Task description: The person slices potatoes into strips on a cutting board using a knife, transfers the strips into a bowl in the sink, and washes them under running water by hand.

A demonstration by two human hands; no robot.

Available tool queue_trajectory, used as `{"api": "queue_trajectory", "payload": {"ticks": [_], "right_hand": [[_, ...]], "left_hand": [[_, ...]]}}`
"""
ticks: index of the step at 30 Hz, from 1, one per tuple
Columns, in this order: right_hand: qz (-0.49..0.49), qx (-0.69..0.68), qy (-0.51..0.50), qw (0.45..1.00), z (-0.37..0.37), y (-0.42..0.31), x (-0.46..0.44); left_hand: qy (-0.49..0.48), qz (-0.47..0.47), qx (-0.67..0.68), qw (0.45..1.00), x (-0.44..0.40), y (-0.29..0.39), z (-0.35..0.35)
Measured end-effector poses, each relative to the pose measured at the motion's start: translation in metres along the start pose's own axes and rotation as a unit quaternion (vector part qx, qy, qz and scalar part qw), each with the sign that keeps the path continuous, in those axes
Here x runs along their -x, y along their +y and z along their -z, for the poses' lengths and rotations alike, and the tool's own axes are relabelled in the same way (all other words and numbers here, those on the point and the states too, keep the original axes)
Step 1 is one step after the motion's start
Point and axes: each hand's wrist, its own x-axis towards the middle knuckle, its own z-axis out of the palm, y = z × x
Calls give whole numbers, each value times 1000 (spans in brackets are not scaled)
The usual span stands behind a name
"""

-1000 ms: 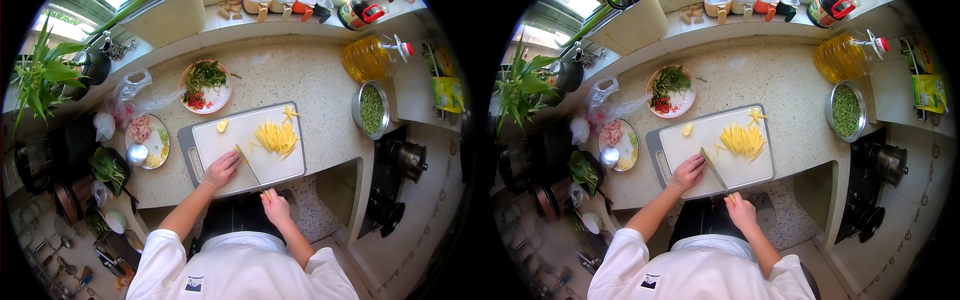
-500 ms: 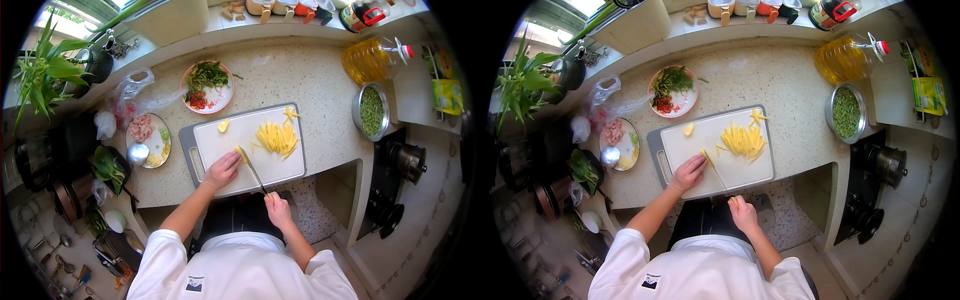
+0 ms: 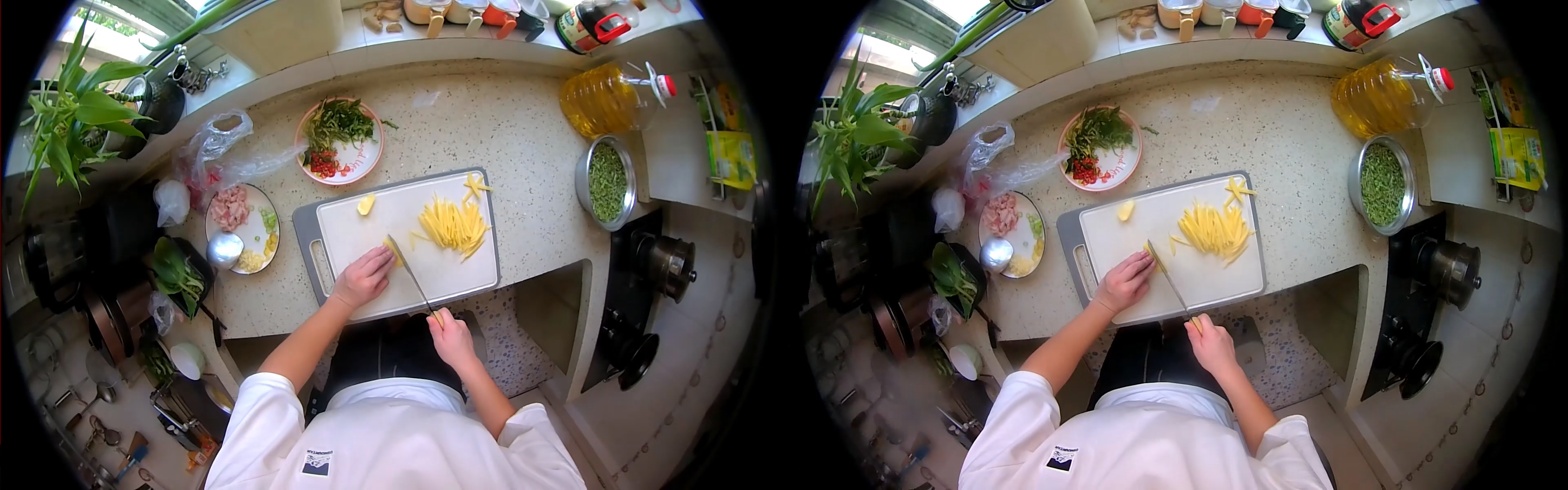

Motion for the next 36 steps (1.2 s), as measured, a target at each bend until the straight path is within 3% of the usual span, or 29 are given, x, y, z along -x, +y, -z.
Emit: {"api": "queue_trajectory", "payload": {"ticks": [5,8,14,36], "right_hand": [[-3,-47,39,998,-11,10,-3],[-52,-176,39,982,-21,22,-3],[26,-34,37,998,0,13,5],[29,-10,29,999,-5,8,9]], "left_hand": [[-1,2,0,1000,1,1,0],[1,0,-5,1000,0,2,2],[2,0,-6,1000,1,2,0],[-1,2,-2,1000,0,2,1]]}}
